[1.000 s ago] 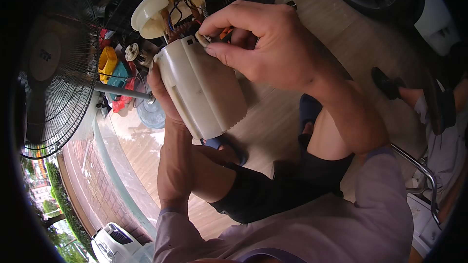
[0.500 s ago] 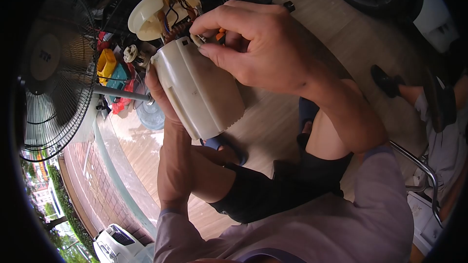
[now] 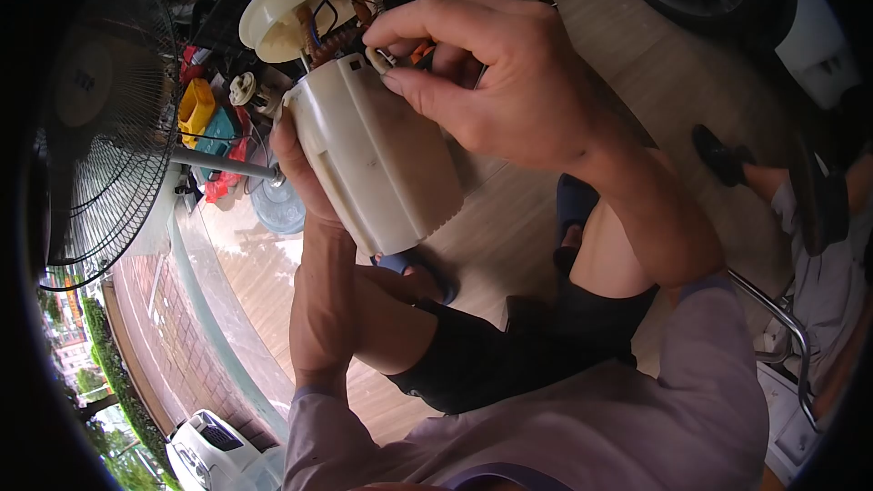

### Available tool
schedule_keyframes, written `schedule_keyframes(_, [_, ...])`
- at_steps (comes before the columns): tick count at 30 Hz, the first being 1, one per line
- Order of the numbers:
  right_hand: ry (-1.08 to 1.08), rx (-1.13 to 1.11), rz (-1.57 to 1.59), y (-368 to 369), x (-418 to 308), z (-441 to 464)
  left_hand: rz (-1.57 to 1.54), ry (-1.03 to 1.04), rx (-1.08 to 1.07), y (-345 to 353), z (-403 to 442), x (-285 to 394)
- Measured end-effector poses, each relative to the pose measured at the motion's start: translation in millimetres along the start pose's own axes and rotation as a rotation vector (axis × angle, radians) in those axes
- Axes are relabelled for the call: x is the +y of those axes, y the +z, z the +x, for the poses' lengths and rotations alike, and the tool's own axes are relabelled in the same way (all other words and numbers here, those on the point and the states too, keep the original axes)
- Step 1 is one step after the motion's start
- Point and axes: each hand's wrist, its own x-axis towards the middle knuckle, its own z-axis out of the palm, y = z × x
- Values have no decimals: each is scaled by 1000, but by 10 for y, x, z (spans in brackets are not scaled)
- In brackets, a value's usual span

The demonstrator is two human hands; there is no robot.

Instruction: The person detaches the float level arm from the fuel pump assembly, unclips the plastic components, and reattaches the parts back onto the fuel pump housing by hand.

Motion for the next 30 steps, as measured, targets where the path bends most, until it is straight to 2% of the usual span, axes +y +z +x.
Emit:
schedule_keyframes(3, [20,-1,4,2,-13,2,106,41,58,27,6,2])
schedule_keyframes(15, [-28,-1,-50,11,2,17,-6,28,-14,-2,8,6])
schedule_keyframes(30, [-46,-29,-56,13,39,16,49,59,32,25,28,-11])
